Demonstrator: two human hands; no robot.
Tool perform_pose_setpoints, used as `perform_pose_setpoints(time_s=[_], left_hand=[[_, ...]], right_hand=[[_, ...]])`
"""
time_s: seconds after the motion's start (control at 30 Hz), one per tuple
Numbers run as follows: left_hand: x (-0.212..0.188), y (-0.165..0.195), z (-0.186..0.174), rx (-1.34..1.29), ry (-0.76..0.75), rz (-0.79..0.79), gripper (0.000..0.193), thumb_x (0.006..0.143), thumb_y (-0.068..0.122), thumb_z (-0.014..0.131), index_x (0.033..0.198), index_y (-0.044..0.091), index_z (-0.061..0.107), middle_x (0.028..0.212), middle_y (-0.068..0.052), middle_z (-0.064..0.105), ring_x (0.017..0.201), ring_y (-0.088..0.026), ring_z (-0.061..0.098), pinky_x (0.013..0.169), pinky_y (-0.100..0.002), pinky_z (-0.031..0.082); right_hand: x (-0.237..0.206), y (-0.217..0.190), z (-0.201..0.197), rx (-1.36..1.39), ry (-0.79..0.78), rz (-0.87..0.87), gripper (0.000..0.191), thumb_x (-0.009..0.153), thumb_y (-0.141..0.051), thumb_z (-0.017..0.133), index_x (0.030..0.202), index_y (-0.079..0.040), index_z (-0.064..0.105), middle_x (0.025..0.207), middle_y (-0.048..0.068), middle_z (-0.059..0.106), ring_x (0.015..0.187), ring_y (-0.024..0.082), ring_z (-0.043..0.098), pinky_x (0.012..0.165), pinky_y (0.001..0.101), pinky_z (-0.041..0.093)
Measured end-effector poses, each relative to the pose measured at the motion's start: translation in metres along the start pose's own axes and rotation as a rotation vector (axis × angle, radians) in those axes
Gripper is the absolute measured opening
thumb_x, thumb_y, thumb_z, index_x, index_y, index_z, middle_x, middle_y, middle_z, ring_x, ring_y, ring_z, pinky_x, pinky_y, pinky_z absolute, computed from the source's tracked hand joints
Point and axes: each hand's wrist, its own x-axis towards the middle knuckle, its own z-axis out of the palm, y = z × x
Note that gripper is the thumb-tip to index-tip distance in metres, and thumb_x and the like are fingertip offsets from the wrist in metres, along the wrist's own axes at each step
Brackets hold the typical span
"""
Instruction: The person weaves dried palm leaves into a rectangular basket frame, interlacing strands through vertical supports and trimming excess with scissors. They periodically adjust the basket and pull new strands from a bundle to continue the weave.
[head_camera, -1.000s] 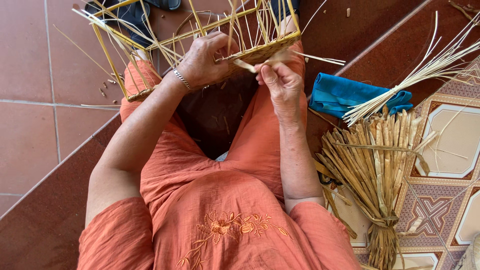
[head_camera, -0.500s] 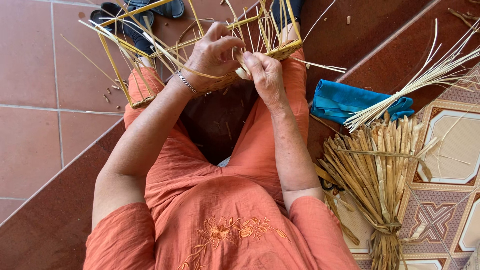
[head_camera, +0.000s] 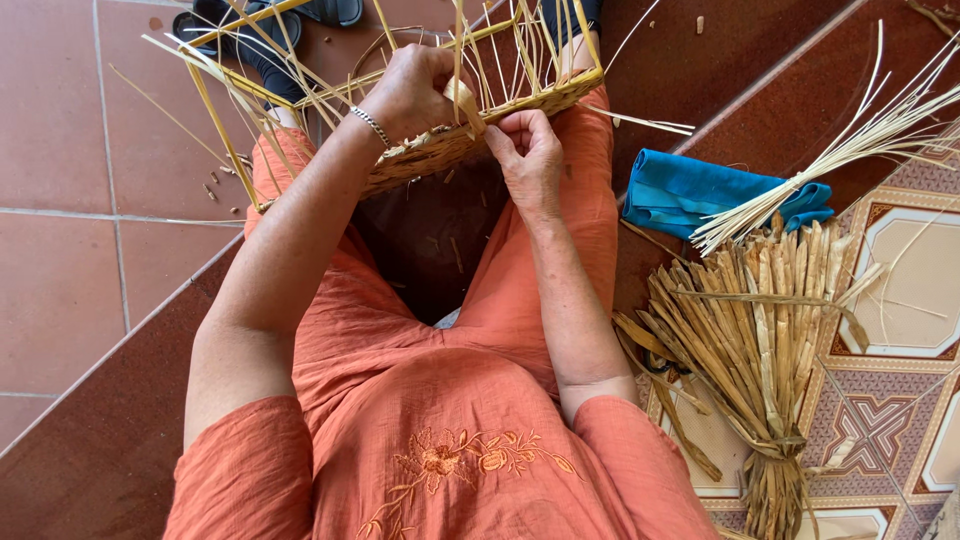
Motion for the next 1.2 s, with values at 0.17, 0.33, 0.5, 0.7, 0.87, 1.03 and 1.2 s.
perform_pose_setpoints(time_s=[0.17,0.33,0.5,0.7,0.87,1.03,1.2], left_hand=[[0.014,0.005,0.003,0.060,-0.080,-0.140,0.011,0.086,0.010,0.080,0.094,0.004,0.076,0.078,-0.006,0.074,0.065,-0.012,0.067,0.057,-0.029,0.062],[0.034,0.015,-0.001,0.038,-0.259,-0.287,0.012,0.079,0.000,0.077,0.091,0.002,0.076,0.084,-0.011,0.079,0.069,-0.015,0.077,0.060,-0.027,0.066],[0.041,0.028,-0.002,0.166,-0.323,-0.338,0.007,0.083,0.004,0.077,0.088,0.001,0.072,0.085,-0.015,0.077,0.070,-0.019,0.077,0.061,-0.029,0.065],[0.039,0.019,0.003,0.396,-0.321,-0.186,0.025,0.090,0.022,0.076,0.082,-0.002,0.073,0.078,-0.016,0.071,0.069,-0.024,0.068,0.064,-0.037,0.060],[0.031,0.003,-0.003,0.283,-0.343,-0.033,0.022,0.085,0.024,0.081,0.086,0.003,0.074,0.078,-0.011,0.070,0.070,-0.020,0.064,0.063,-0.037,0.058],[0.028,0.004,-0.002,0.363,-0.337,-0.122,0.020,0.089,0.022,0.080,0.091,0.002,0.075,0.083,-0.014,0.073,0.072,-0.025,0.068,0.063,-0.040,0.060],[0.017,0.012,-0.005,0.179,-0.132,0.066,0.024,0.078,0.011,0.086,0.098,0.004,0.075,0.087,-0.011,0.077,0.078,-0.019,0.074,0.069,-0.033,0.061]], right_hand=[[-0.003,-0.001,0.009,-0.032,0.025,-0.011,0.029,0.091,-0.027,0.085,0.095,-0.007,0.064,0.081,-0.003,0.067,0.074,0.004,0.062,0.069,0.0212,0.057],[-0.003,-0.006,0.010,0.017,0.049,-0.024,0.032,0.090,-0.027,0.087,0.093,-0.007,0.062,0.080,-0.003,0.065,0.071,0.004,0.059,0.068,0.0208,0.055],[-0.001,-0.008,0.012,0.040,0.085,0.020,0.031,0.087,-0.022,0.087,0.089,-0.006,0.060,0.076,-0.003,0.064,0.068,0.003,0.057,0.065,0.0199,0.052],[-0.001,-0.006,0.017,0.030,0.118,-0.031,0.030,0.088,-0.017,0.087,0.089,-0.006,0.059,0.077,-0.004,0.062,0.068,0.003,0.056,0.065,0.0203,0.052],[-0.006,-0.005,0.019,-0.015,0.146,-0.067,0.023,0.091,-0.016,0.084,0.094,-0.006,0.064,0.080,-0.004,0.067,0.069,0.003,0.058,0.065,0.0210,0.053],[-0.017,-0.012,0.018,-0.199,0.139,-0.129,0.018,0.090,-0.012,0.078,0.102,-0.005,0.066,0.081,-0.003,0.070,0.062,0.003,0.057,0.058,0.0217,0.049],[-0.016,-0.013,0.016,-0.476,0.171,-0.357,0.016,0.093,-0.017,0.080,0.095,-0.007,0.067,0.079,-0.001,0.070,0.059,0.008,0.058,0.054,0.0266,0.049]])
